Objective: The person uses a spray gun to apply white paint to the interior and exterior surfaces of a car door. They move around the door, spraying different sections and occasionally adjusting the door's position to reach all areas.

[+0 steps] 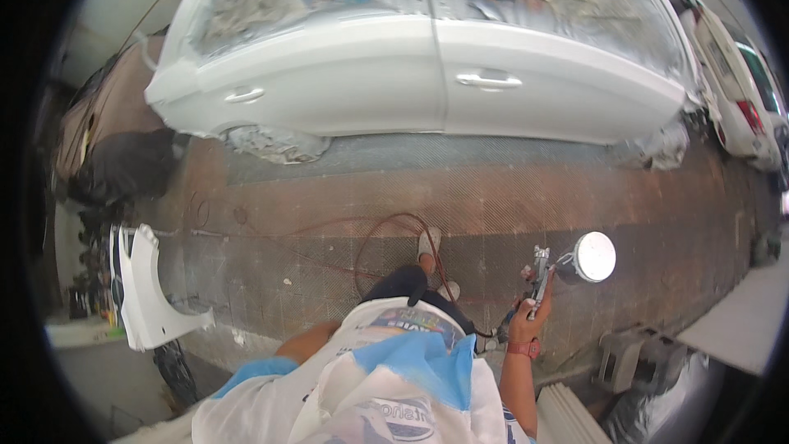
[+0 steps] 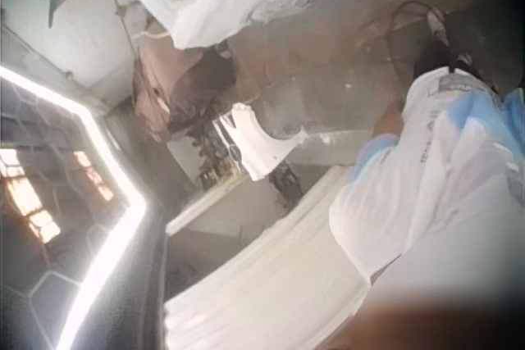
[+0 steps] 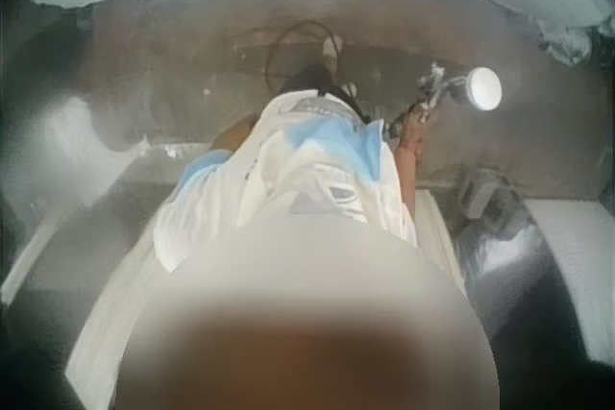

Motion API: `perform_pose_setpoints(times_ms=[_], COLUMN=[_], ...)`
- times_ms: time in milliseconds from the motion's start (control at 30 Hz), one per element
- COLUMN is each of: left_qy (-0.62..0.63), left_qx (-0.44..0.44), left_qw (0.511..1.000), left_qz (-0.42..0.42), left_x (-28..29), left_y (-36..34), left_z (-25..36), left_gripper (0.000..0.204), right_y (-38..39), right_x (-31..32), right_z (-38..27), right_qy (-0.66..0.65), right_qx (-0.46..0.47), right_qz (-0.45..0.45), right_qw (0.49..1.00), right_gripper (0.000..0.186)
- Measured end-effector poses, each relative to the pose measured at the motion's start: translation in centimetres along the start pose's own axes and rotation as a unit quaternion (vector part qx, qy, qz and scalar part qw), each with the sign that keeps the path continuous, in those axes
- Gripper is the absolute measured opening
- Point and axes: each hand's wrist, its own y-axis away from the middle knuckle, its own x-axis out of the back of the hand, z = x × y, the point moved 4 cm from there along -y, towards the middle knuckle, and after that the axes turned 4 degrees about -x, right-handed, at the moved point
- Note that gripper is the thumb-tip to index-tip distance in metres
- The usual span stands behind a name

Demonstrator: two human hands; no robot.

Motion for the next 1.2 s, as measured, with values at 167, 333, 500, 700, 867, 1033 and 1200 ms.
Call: perform_pose_setpoints(times_ms=[167,333,500,700,867,1033,1200], left_qy=[0.262,0.341,0.280,0.285,0.252,0.193,0.187], left_qx=[0.219,0.183,0.030,-0.099,-0.045,-0.096,-0.210], left_qw=[0.932,0.888,0.921,0.911,0.905,0.890,0.841], left_qz=[0.118,0.248,0.270,0.282,0.341,0.402,0.463], left_x=[-12.4,-14.9,-7.1,8.1,21.6,43.6,65.7], left_y=[17.8,18.6,14.8,13.5,15.4,19.8,21.7], left_z=[-14.8,-15.2,-11.0,-14.2,-25.3,-24.6,-13.4], left_gripper=[0.082,0.079,0.070,0.064,0.067,0.072,0.079], right_y=[1.1,1.6,3.2,6.9,9.0,10.6,9.7], right_x=[1.6,-0.5,-7.6,-21.7,-32.0,-37.7,-42.1], right_z=[-2.3,-6.2,-9.2,-9.3,-15.1,-23.3,-23.1], right_qy=[-0.005,-0.018,-0.058,-0.048,-0.148,-0.223,-0.201], right_qx=[-0.003,0.030,0.065,0.006,-0.022,0.006,-0.014], right_qz=[-0.087,-0.147,-0.122,0.047,0.161,0.183,0.218], right_qw=[0.996,0.988,0.989,0.998,0.976,0.958,0.955], right_gripper=[0.095,0.094,0.093,0.084,0.071,0.069,0.064])
